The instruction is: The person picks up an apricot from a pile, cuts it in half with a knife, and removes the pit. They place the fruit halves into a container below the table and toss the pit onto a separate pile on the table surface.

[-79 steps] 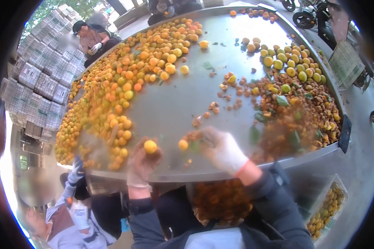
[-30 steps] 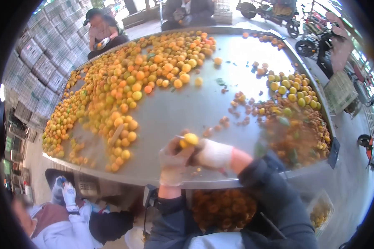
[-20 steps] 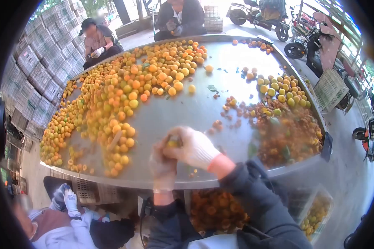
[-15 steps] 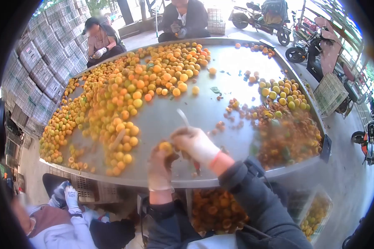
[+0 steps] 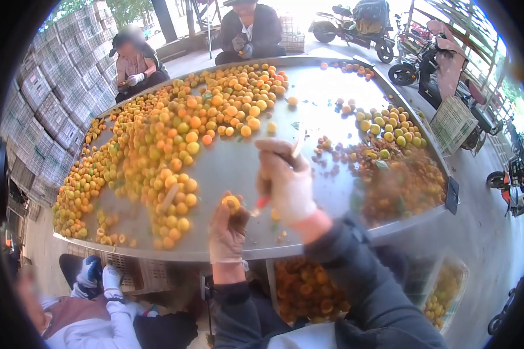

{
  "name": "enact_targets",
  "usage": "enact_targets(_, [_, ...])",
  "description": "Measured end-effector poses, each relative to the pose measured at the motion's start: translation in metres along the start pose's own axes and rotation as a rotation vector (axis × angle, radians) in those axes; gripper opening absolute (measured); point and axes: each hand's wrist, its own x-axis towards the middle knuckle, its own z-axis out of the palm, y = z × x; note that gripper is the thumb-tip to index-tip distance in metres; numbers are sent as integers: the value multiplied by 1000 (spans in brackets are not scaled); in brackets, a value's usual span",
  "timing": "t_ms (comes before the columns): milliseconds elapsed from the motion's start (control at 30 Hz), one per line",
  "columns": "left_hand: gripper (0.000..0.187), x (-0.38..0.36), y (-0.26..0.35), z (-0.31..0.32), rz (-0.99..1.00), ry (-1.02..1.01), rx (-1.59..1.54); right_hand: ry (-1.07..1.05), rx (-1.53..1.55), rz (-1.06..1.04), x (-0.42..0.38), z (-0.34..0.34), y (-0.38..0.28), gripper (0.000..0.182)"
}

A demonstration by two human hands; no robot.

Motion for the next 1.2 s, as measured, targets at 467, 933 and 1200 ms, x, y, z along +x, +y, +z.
enact_targets(467, [30,-6,7,8,122,184,344,-574,-479,-459,11,36,47,18])
enact_targets(933, [30,14,-10,-24,-152,119,-27,103,893,501,58,-30,112,14])
enact_targets(1200, [36,29,-17,-17,114,335,372,151,-222,232,52,-58,48,22])
